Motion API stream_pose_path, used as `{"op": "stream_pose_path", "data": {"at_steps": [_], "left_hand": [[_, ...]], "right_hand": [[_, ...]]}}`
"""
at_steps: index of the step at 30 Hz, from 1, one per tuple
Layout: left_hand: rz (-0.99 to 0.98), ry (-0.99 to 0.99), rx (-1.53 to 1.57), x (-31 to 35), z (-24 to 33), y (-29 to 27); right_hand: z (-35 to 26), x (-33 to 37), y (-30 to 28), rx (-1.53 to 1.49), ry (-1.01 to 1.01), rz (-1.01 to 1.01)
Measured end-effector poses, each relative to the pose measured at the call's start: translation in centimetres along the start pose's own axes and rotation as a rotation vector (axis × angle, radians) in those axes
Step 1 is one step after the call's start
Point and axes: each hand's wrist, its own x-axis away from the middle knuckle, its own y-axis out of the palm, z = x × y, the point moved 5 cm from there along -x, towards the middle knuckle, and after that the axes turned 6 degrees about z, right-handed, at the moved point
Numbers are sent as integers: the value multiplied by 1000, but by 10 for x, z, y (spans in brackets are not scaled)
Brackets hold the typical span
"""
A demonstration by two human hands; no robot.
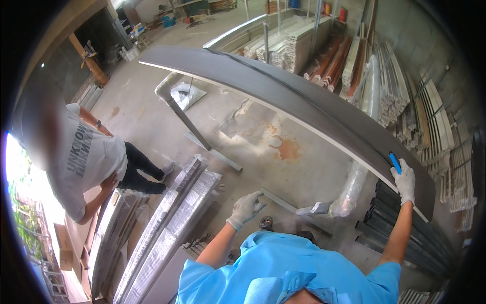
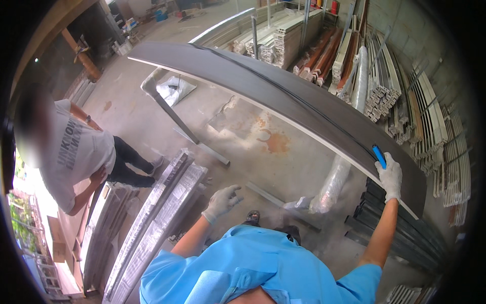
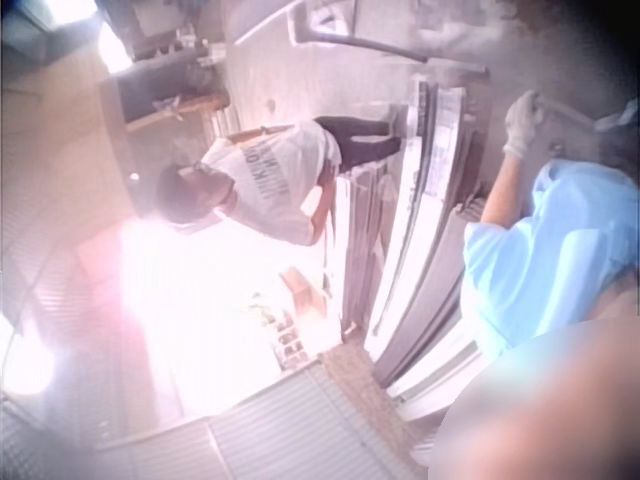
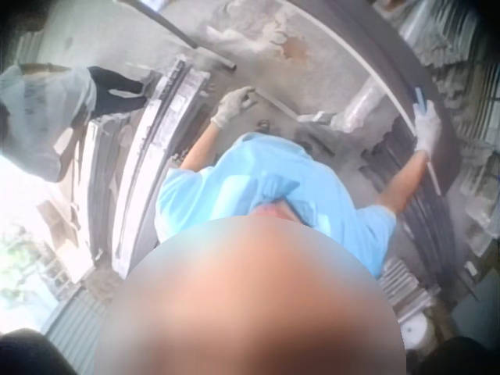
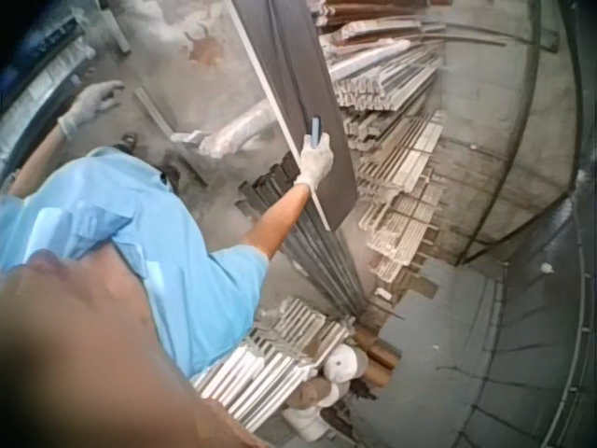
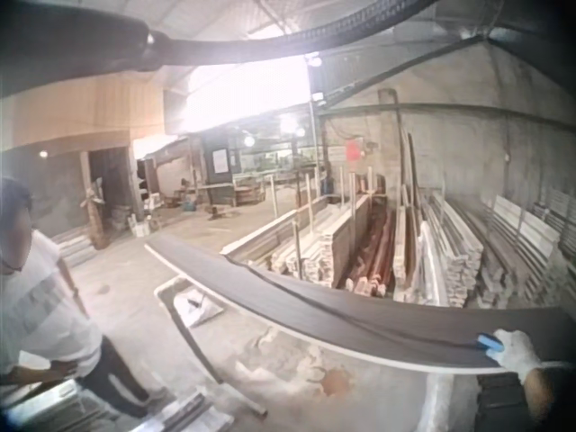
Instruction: The person applies a black sealant strip along the edges of large grey panels using a blue caulking gun. They repeatedly lift, rotate, and reposition the panels to access different edges, then place the finished panel onto a stack of similar panels.
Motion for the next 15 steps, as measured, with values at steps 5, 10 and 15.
{"op": "stream_pose_path", "data": {"at_steps": [5,10,15], "left_hand": [[-1,-11,46,1,28,18],[129,115,106,-2,99,47],[464,433,60,-28,241,55]], "right_hand": [[38,8,-27,56,-29,141],[63,-7,-42,120,-246,281],[124,-22,-54,150,-261,316]]}}
